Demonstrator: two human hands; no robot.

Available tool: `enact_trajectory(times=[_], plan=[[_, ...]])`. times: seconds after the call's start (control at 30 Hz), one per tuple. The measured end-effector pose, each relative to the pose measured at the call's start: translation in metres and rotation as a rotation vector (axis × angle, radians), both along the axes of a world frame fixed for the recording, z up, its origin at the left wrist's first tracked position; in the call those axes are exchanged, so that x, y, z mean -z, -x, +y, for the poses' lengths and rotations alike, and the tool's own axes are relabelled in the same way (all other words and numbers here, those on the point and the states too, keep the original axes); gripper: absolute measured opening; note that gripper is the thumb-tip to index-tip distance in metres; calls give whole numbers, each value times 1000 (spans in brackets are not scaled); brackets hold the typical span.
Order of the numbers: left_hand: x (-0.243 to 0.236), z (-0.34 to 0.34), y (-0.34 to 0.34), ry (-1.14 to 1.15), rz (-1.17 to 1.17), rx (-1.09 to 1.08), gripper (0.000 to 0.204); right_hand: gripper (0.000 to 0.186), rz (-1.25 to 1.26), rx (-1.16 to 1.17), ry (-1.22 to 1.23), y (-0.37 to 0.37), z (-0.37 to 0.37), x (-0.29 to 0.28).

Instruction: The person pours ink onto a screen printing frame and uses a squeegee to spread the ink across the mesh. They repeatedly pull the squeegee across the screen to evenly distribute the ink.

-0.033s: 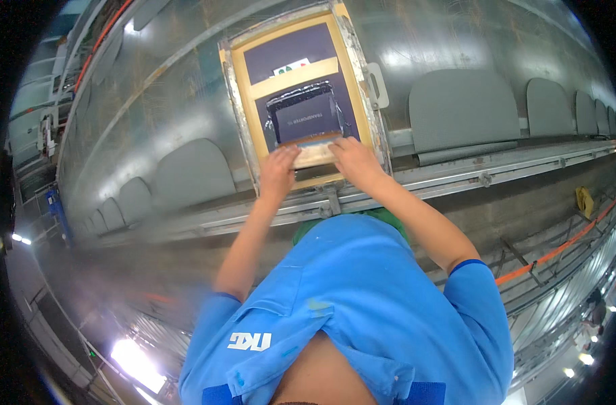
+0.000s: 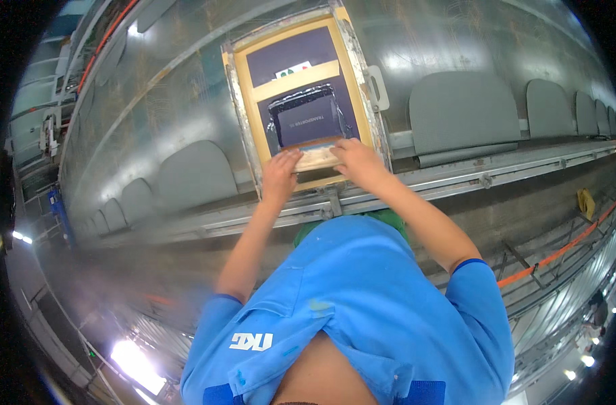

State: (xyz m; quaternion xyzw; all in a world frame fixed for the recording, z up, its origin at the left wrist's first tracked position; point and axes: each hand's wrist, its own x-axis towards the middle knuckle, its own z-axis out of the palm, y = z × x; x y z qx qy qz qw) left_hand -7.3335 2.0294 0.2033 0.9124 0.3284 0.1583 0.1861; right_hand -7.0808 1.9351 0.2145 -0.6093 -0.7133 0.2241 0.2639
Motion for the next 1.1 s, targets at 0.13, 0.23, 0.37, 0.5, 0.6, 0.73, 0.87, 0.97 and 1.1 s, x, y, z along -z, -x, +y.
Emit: enact_trajectory(times=[0.13, 0.23, 0.37, 0.5, 0.6, 0.73, 0.87, 0.97, 1.1], plan=[[2, 0, 3, 88, -60, -25, 53, 48, 110, 563, 180, -85, 56, 6], [5, 0, 5, 111, -21, -11, 54, 39, 84, 815, -2, -121, 105, 43], [6, -16, 11, 73, -20, -32, 58, 31, 298, 850, -91, -118, 126, 57], [2, -31, 20, 43, -101, -71, 63, 27, 255, 853, -219, -112, 127, 15], [-1, -28, 41, 30, -134, -110, 61, 27, 296, 843, -260, -84, 141, -1], [1, 3, 127, 26, -116, -181, 60, 26, 252, 798, -317, 17, 178, 23], [10, 49, 236, 24, -52, -198, 59, 24, 342, 819, -224, 133, 216, 41], [16, 79, 310, 26, -32, -182, 58, 24, 384, 838, -207, 210, 240, 45], [24, 105, 381, -5, 0, -147, 61, 24, 407, 824, -198, 278, 264, 57]])
